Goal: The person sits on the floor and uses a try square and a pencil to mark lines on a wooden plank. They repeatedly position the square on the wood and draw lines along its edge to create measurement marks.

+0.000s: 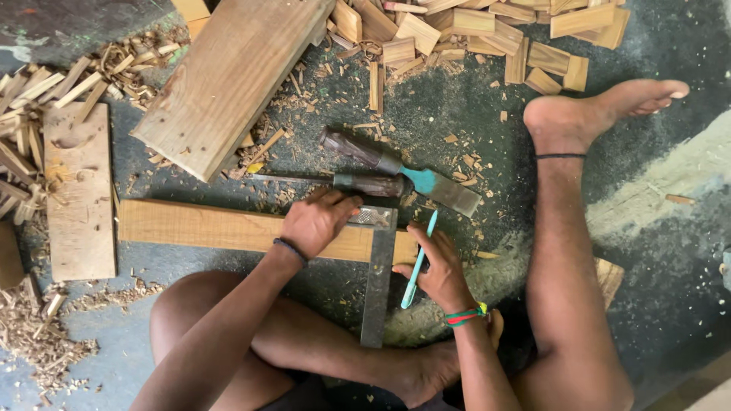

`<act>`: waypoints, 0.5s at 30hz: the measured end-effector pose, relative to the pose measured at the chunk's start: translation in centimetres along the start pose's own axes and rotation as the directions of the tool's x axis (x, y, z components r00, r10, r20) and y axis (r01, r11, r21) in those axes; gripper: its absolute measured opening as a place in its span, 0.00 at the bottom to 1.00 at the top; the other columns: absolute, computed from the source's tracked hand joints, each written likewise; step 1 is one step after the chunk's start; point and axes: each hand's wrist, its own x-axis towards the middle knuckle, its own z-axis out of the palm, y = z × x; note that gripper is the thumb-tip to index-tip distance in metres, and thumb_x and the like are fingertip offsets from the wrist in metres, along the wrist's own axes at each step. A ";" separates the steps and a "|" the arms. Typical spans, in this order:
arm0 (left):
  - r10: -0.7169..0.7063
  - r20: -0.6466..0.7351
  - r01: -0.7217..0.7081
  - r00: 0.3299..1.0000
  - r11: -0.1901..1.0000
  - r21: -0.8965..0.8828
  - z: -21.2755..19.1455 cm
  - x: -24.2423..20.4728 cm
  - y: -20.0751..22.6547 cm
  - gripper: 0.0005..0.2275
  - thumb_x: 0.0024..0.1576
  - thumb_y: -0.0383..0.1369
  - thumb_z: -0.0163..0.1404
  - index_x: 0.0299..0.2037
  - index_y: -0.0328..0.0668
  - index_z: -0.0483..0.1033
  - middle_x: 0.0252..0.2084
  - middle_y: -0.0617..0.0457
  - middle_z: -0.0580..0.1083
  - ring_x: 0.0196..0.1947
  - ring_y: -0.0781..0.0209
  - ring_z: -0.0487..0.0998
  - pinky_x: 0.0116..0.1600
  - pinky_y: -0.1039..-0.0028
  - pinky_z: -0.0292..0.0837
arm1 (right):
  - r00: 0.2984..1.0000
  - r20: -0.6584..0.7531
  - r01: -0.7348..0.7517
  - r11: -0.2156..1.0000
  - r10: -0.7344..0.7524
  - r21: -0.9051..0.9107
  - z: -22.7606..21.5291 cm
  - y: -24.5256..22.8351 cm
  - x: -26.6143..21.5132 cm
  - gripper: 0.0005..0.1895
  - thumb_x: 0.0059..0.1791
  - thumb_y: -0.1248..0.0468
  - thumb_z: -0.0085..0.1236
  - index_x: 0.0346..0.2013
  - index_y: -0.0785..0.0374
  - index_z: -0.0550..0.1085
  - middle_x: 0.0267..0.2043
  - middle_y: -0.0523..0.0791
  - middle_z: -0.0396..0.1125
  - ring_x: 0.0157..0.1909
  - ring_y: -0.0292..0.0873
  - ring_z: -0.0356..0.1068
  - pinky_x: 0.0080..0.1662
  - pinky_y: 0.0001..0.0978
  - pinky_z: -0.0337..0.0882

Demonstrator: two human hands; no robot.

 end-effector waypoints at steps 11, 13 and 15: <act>-0.060 0.458 -0.032 0.887 0.981 0.189 -1.8 -0.6 1.5 0.45 0.46 0.66 0.54 0.72 0.60 0.55 0.61 0.41 0.67 0.53 0.34 0.72 0.32 0.54 0.82 | 0.995 0.056 -0.082 0.997 0.082 -0.012 -0.5 0.7 0.7 0.46 0.34 0.53 0.77 0.63 0.64 0.68 0.56 0.51 0.70 0.57 0.56 0.69 0.58 0.49 0.68; -0.052 0.516 -0.038 0.855 0.986 0.162 -1.8 -0.5 1.6 0.48 0.43 0.69 0.55 0.73 0.63 0.53 0.63 0.41 0.65 0.55 0.34 0.71 0.34 0.53 0.82 | 0.991 0.086 -0.103 0.995 0.104 -0.018 -0.7 0.5 0.6 0.48 0.34 0.53 0.77 0.64 0.64 0.67 0.56 0.52 0.69 0.57 0.56 0.68 0.58 0.49 0.67; -0.055 0.561 -0.024 0.826 0.991 0.133 -1.9 -0.3 1.5 0.48 0.42 0.68 0.56 0.73 0.66 0.54 0.64 0.42 0.65 0.56 0.36 0.70 0.35 0.55 0.82 | 0.989 0.115 -0.090 0.996 0.092 -0.023 -1.0 0.2 0.7 0.49 0.33 0.54 0.77 0.64 0.65 0.66 0.58 0.52 0.69 0.57 0.55 0.67 0.57 0.50 0.65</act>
